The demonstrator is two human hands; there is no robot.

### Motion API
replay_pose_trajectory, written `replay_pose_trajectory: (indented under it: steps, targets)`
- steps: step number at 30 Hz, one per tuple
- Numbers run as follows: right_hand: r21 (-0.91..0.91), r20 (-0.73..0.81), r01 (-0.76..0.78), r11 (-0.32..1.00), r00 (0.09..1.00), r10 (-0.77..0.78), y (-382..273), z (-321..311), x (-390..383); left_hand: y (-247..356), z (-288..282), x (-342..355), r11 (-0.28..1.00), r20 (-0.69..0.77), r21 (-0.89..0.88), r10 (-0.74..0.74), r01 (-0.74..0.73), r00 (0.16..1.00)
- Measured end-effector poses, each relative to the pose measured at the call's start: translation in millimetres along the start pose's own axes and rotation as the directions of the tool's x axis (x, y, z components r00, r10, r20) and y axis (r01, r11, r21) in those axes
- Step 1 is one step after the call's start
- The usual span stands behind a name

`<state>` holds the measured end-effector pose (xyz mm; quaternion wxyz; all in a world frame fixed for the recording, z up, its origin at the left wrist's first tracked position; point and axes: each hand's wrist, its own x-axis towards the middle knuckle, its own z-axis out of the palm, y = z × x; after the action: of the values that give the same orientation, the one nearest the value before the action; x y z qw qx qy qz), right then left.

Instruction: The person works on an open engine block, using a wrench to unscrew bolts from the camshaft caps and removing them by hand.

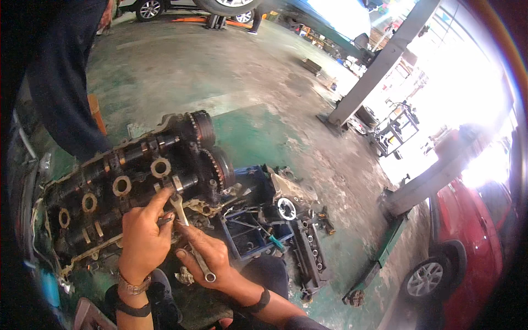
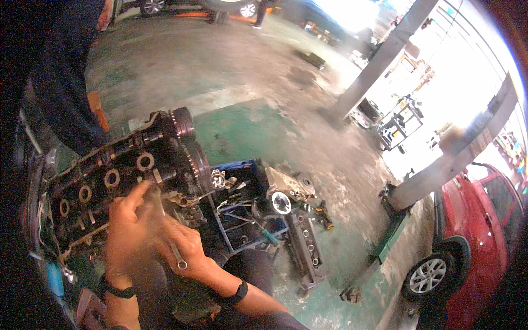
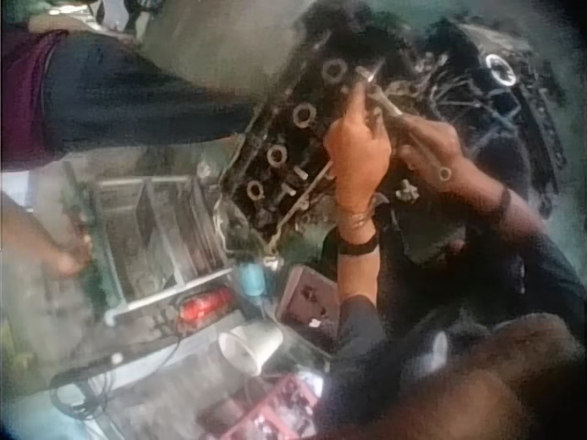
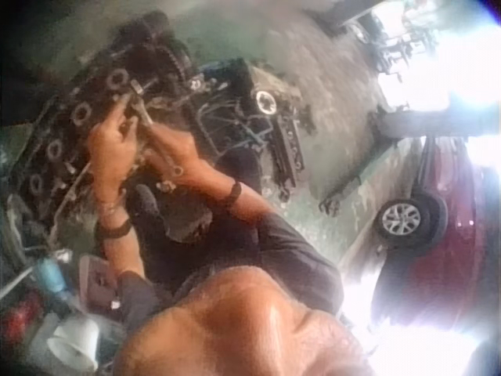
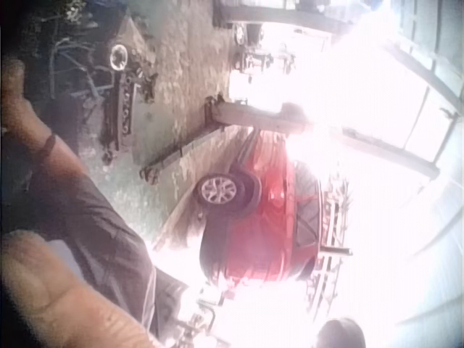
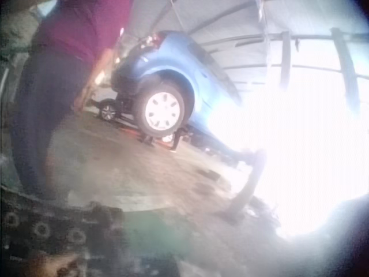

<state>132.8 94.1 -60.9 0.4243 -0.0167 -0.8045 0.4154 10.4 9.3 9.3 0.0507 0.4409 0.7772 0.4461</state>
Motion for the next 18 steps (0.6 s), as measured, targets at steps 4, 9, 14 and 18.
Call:
replay_pose_trajectory:
  steps: [4,9,14,18]
  targets:
    - [-0.033,0.006,-0.034,0.999,0.999,0.034,-5.8,-1.5,3.0,-3.2,-0.4,-1.7,0.999,-0.036,0.025,0.049,-0.048,0.998]
    - [-0.013,0.068,-0.085,0.996,0.994,0.085,-8.0,-3.0,3.9,-5.6,-0.8,-2.1,0.997,-0.028,0.052,0.066,-0.065,0.997]
    - [-0.017,0.069,-0.066,0.998,0.995,0.067,-6.7,-3.3,2.8,-2.0,-1.8,-2.6,0.989,-0.038,0.117,0.093,-0.088,0.995]
    - [0.021,0.087,-0.101,0.995,0.991,0.099,-7.3,-4.0,3.3,-0.6,-2.2,-0.8,0.996,-0.026,0.065,0.067,-0.065,0.997]
